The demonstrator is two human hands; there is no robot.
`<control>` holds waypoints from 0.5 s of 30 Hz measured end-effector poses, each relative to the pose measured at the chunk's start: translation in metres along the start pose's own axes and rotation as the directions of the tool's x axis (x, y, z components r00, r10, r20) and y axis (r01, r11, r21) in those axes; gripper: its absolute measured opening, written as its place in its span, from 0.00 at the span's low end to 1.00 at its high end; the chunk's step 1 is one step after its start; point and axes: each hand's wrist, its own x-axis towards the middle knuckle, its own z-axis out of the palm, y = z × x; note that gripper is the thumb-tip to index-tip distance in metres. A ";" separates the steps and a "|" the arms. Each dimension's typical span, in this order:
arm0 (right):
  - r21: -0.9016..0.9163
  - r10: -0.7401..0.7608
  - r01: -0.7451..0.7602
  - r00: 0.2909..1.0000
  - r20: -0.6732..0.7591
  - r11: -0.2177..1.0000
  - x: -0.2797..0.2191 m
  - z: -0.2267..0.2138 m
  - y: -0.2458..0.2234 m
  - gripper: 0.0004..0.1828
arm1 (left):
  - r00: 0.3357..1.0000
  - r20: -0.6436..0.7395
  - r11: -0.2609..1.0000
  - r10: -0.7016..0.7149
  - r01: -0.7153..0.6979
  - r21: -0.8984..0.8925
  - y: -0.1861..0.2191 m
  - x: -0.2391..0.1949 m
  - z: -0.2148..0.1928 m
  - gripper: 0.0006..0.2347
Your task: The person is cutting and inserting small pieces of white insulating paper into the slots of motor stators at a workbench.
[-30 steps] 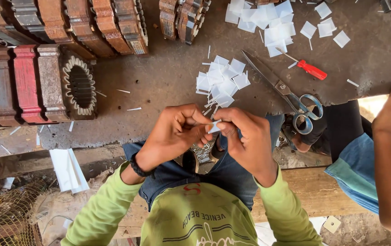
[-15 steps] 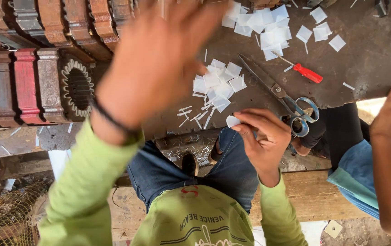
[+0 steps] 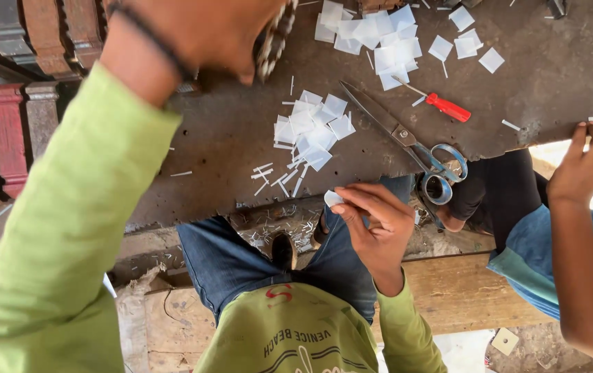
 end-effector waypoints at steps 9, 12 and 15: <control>-0.048 -0.057 0.059 0.997 0.051 0.997 0.000 0.026 -0.028 0.12 | 0.959 -0.242 0.989 0.146 -0.138 0.046 0.077 -0.125 -0.031 0.46; -0.140 -0.117 0.129 0.989 0.091 0.982 0.004 0.042 -0.037 0.12 | 0.988 -0.092 0.965 0.122 -0.096 0.243 0.087 -0.151 -0.018 0.47; -0.193 -0.233 0.252 0.965 0.117 0.948 0.008 0.060 -0.042 0.12 | 0.960 -0.265 0.993 0.087 -0.063 0.098 0.092 -0.165 -0.018 0.44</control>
